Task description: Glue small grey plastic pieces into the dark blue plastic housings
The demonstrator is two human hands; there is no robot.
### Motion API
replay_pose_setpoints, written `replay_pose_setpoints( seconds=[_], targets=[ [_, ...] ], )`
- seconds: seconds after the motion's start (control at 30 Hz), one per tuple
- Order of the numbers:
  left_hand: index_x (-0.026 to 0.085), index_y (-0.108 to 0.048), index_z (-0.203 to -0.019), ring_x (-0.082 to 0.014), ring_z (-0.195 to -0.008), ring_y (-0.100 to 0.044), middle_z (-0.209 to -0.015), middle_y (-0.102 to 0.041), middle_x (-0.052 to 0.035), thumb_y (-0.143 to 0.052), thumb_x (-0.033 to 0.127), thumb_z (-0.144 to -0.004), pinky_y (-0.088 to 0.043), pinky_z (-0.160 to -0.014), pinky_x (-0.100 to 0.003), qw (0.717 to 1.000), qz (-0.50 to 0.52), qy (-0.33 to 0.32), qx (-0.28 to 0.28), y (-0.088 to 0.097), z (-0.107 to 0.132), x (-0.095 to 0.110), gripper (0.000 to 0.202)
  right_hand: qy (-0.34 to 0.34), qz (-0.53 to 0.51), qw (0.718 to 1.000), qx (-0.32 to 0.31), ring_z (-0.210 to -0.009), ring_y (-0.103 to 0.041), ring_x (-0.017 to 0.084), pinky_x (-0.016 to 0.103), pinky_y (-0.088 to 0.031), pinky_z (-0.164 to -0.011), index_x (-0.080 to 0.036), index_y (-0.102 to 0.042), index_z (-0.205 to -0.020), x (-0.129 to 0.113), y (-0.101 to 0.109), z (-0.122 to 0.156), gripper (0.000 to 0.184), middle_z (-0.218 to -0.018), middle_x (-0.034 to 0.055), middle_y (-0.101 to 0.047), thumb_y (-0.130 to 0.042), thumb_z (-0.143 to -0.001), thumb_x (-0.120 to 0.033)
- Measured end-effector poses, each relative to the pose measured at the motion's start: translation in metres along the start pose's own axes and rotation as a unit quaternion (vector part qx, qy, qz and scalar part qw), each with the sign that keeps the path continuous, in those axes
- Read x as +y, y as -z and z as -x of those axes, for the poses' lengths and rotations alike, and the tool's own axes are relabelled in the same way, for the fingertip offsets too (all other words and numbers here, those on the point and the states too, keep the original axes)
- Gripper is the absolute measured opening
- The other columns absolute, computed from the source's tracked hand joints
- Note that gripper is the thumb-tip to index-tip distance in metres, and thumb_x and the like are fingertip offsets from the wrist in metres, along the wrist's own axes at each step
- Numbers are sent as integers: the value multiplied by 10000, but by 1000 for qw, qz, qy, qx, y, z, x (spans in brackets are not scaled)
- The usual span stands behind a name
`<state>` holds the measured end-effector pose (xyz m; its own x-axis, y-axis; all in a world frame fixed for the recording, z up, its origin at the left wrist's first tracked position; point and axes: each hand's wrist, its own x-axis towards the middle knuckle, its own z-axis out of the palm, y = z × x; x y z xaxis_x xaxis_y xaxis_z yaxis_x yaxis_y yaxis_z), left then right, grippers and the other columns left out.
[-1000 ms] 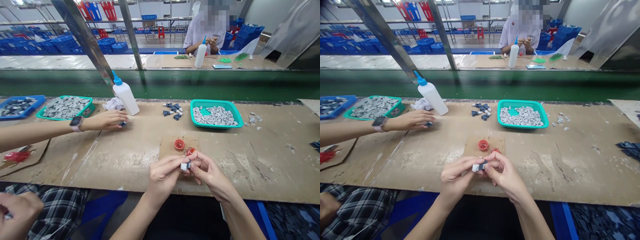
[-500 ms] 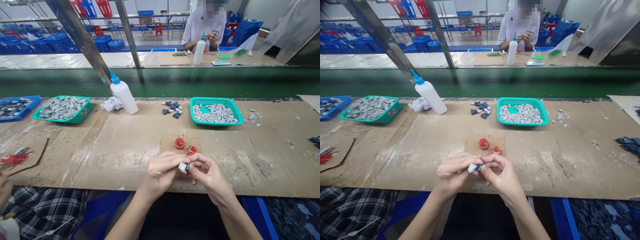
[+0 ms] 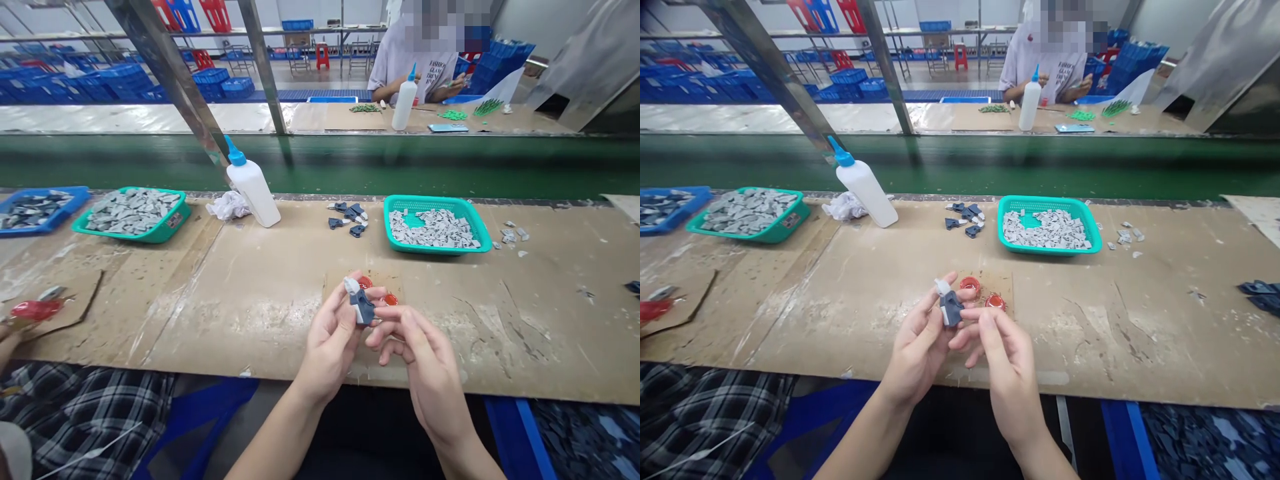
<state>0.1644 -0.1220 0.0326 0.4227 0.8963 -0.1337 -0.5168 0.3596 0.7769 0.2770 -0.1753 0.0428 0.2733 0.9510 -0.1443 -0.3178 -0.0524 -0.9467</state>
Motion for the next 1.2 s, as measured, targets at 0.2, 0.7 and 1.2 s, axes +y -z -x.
replay_pose_setpoints(
  seconds=[0.2,0.7,1.2],
  targets=[
    [182,-603,-1212,-160,-892,-560,-924,-526,-52,-546,274,-910,-476,-761,-244,999,34,1,11,-3,0,4,321,24,36,998,47,-712,-619,166,255,-482,-590,-225,-677,-968,-3,15,1,256,-783,46,-685,-498,-939,-406],
    [165,-600,-1036,-87,-699,-512,-810,-473,-11,-560,239,-901,-431,-649,-192,997,56,-4,59,22,-1,21,158,152,435,876,144,-786,-654,249,359,-490,-681,-214,-678,-965,-30,101,-119,319,-885,93,-716,-574,-843,-489],
    [162,-554,-1217,-252,-1156,-603,-1214,-644,-117,-637,200,-854,-426,-1055,-358,991,11,-19,132,31,14,41,373,11,670,741,35,-592,-605,259,368,-405,-548,-200,-704,-672,-34,156,-243,146,-744,114,-715,-763,-649,-332]
  ],
)
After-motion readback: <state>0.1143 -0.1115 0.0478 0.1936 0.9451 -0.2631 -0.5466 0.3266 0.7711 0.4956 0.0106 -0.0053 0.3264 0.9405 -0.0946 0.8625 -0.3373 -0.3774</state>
